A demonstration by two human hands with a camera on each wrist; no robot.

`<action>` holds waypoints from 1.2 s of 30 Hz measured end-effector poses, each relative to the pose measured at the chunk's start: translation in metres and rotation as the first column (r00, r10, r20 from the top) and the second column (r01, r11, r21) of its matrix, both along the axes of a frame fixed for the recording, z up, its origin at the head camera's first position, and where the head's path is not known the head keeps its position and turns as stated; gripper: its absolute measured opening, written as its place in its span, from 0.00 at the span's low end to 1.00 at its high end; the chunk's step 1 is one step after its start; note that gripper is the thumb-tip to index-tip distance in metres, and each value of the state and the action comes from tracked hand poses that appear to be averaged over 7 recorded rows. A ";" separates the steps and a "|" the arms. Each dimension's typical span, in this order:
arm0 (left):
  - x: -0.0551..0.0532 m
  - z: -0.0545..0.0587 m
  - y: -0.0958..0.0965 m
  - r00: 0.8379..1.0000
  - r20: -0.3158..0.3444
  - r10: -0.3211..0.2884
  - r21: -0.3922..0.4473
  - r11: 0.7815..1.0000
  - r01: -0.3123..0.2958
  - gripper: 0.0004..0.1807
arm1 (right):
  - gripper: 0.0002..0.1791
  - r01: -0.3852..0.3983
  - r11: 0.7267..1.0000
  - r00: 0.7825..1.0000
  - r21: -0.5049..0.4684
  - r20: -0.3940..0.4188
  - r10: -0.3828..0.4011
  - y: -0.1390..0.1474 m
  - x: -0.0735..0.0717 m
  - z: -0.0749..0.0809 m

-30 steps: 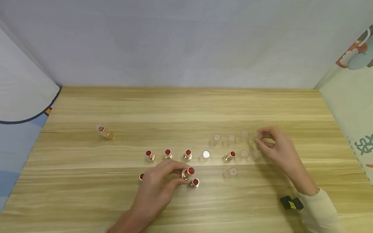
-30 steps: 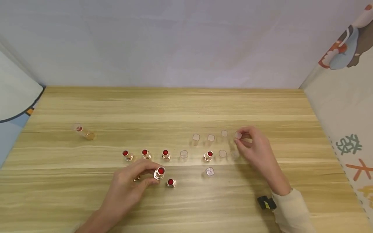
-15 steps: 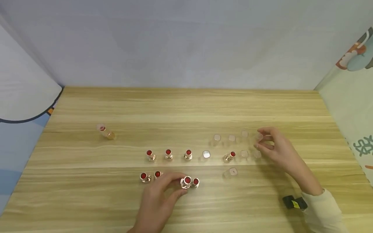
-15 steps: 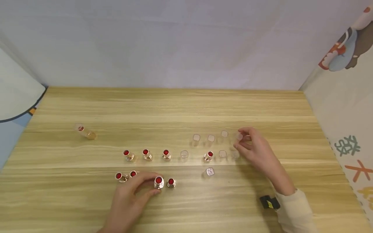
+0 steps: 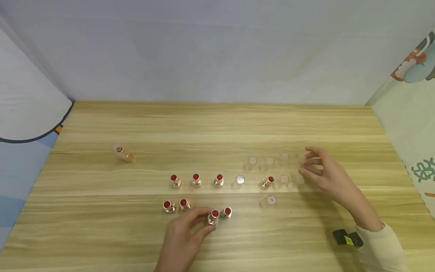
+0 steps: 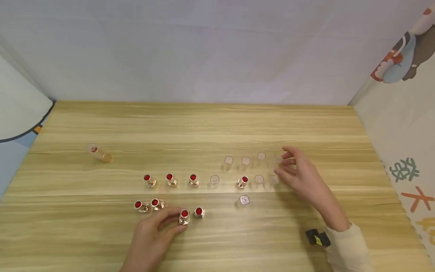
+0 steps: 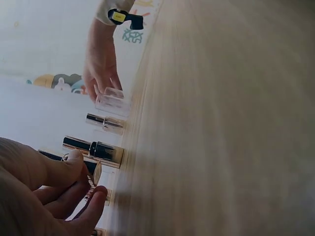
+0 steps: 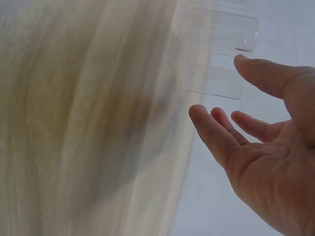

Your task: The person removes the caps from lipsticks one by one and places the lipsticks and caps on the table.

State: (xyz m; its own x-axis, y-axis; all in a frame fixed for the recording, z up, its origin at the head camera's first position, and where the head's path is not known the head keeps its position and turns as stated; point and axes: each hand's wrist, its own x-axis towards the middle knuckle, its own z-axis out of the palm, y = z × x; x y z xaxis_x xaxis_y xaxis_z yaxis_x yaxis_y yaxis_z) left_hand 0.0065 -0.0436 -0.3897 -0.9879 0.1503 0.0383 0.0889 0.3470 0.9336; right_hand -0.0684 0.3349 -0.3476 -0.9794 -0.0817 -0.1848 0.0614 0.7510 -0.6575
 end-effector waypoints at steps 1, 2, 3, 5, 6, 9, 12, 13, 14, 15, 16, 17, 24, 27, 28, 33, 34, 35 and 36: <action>0.000 0.000 0.000 1.000 0.018 0.000 -0.020 1.000 0.000 0.23 | 0.37 -0.002 1.000 1.000 -0.001 -0.004 0.002 0.000 0.000 0.001; -0.001 0.000 0.000 0.999 0.032 -0.001 -0.038 0.999 0.002 0.22 | 0.37 -0.003 1.000 1.000 -0.005 -0.007 0.003 0.001 0.001 0.002; -0.001 0.000 0.000 0.999 0.046 -0.001 -0.057 0.998 0.004 0.22 | 0.37 -0.005 1.000 1.000 -0.010 -0.011 0.004 0.001 0.001 0.003; -0.002 0.000 0.000 0.998 0.069 -0.003 -0.088 0.996 0.009 0.22 | 0.37 -0.009 1.000 1.000 -0.020 -0.017 0.009 0.002 0.002 0.005; -0.002 0.000 0.000 0.997 0.078 -0.004 -0.102 0.995 0.012 0.21 | 0.37 -0.011 1.000 1.000 -0.027 -0.014 0.011 0.002 0.002 0.007; -0.003 0.000 0.000 0.995 0.096 -0.007 -0.131 0.991 0.019 0.21 | 0.38 -0.024 0.999 1.000 -0.038 -0.010 0.023 0.002 0.003 0.014; -0.004 -0.001 0.000 0.994 0.106 -0.011 -0.158 0.987 0.028 0.22 | 0.38 -0.050 0.998 0.999 -0.030 -0.022 0.049 0.001 0.001 0.021; -0.004 -0.001 0.000 0.994 0.111 -0.017 -0.162 0.986 0.035 0.22 | 0.38 -0.060 0.998 0.998 -0.025 -0.030 0.059 0.001 0.000 0.024; -0.004 -0.001 0.000 0.993 0.118 -0.022 -0.168 0.985 0.042 0.22 | 0.38 -0.070 0.997 0.997 -0.014 -0.039 0.069 0.000 -0.001 0.026; -0.004 -0.001 0.000 0.993 0.115 -0.028 -0.173 0.984 0.047 0.23 | 0.38 -0.077 0.997 0.996 -0.001 -0.050 0.077 -0.001 -0.002 0.028; -0.005 -0.001 0.000 0.993 0.111 -0.033 -0.176 0.983 0.053 0.23 | 0.38 -0.086 0.996 0.994 0.008 -0.062 0.086 -0.003 -0.004 0.030; -0.005 -0.001 0.000 0.993 0.108 -0.041 -0.178 0.982 0.060 0.23 | 0.37 -0.090 0.996 0.993 0.017 -0.074 0.092 -0.004 -0.005 0.032; -0.005 -0.003 0.000 0.992 0.102 -0.069 -0.187 0.978 0.087 0.23 | 0.35 -0.112 0.994 0.977 0.018 -0.182 0.113 -0.024 -0.021 0.043; -0.004 -0.004 -0.001 0.992 0.096 -0.076 -0.179 0.979 0.092 0.24 | 0.33 -0.126 0.992 0.972 0.023 -0.199 0.128 -0.038 -0.030 0.049; -0.004 -0.004 -0.001 0.992 0.097 -0.076 -0.173 0.981 0.092 0.24 | 0.33 -0.134 0.991 0.970 0.020 -0.203 0.135 -0.043 -0.034 0.051; -0.001 -0.004 -0.003 0.992 0.096 -0.076 -0.139 0.986 0.089 0.26 | 0.30 -0.186 0.982 0.945 0.022 -0.269 0.185 -0.068 -0.052 0.061; -0.001 -0.004 -0.004 0.992 0.106 -0.073 -0.133 0.987 0.087 0.27 | 0.29 -0.200 0.980 0.937 0.024 -0.287 0.198 -0.073 -0.056 0.063; 0.000 -0.004 -0.004 0.992 0.108 -0.071 -0.127 0.988 0.085 0.27 | 0.29 -0.217 0.976 0.929 0.015 -0.303 0.211 -0.077 -0.061 0.065; 0.000 -0.004 -0.005 0.992 0.107 -0.069 -0.126 0.989 0.083 0.28 | 0.28 -0.235 0.972 0.923 -0.007 -0.315 0.222 -0.082 -0.066 0.066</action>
State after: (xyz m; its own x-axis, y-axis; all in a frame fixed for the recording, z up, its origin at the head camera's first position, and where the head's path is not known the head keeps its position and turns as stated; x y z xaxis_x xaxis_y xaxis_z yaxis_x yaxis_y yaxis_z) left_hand 0.0070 -0.0482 -0.3934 -0.9711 0.2222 -0.0867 0.0266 0.4620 0.8865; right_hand -0.1341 0.2530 -0.2817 -0.9410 -0.3111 0.1333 -0.3202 0.6908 -0.6483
